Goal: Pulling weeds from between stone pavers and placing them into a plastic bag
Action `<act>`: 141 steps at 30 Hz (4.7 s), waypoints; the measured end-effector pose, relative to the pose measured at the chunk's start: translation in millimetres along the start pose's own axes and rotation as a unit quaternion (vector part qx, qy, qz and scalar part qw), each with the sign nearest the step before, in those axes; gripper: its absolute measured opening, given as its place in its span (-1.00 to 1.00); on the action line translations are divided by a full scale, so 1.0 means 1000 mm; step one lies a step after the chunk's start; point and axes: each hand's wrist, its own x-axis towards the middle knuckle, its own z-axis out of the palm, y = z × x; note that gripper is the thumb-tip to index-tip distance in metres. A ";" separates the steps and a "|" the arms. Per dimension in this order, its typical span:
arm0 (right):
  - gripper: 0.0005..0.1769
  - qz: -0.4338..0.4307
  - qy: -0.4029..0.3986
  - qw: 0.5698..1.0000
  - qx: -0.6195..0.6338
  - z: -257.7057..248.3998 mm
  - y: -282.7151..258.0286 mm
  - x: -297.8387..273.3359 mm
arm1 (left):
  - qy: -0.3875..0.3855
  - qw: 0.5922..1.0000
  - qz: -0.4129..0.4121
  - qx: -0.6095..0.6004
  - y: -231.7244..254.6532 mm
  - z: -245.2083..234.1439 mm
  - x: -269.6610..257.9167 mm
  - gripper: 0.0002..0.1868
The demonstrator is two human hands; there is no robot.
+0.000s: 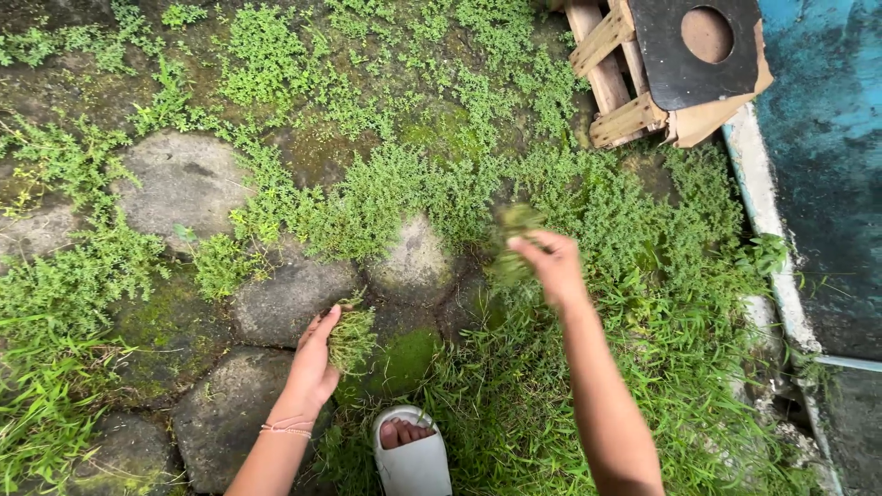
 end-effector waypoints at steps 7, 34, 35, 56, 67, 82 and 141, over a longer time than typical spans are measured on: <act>-0.70 -0.024 -0.216 0.976 -0.022 0.123 -0.039 -0.091 | -0.080 0.993 -0.056 -0.073 0.063 0.088 -0.097 -0.19; -0.80 -0.213 0.033 0.885 -0.413 0.042 0.213 0.016 | 0.019 0.999 0.006 0.041 0.002 0.016 -0.028 -0.45; -0.80 -0.197 0.039 0.894 -0.400 0.041 0.208 0.015 | 0.019 0.999 0.010 0.024 -0.001 0.011 -0.022 -0.47; -0.56 -0.025 0.140 0.963 -0.229 0.015 0.165 0.004 | 0.041 0.998 0.032 -0.040 -0.004 -0.009 -0.011 -0.51; -0.60 -0.084 0.028 0.916 -0.392 0.000 0.185 -0.001 | 0.043 0.997 0.028 -0.051 -0.009 -0.019 -0.007 -0.51; -0.57 0.076 0.331 0.938 -0.063 -0.044 0.225 -0.007 | 0.053 0.996 0.044 -0.059 -0.005 -0.016 -0.010 -0.56; -0.64 -0.010 -0.477 0.858 0.188 0.305 -0.003 -0.063 | 0.491 0.601 0.572 0.266 0.221 -0.214 -0.302 -0.64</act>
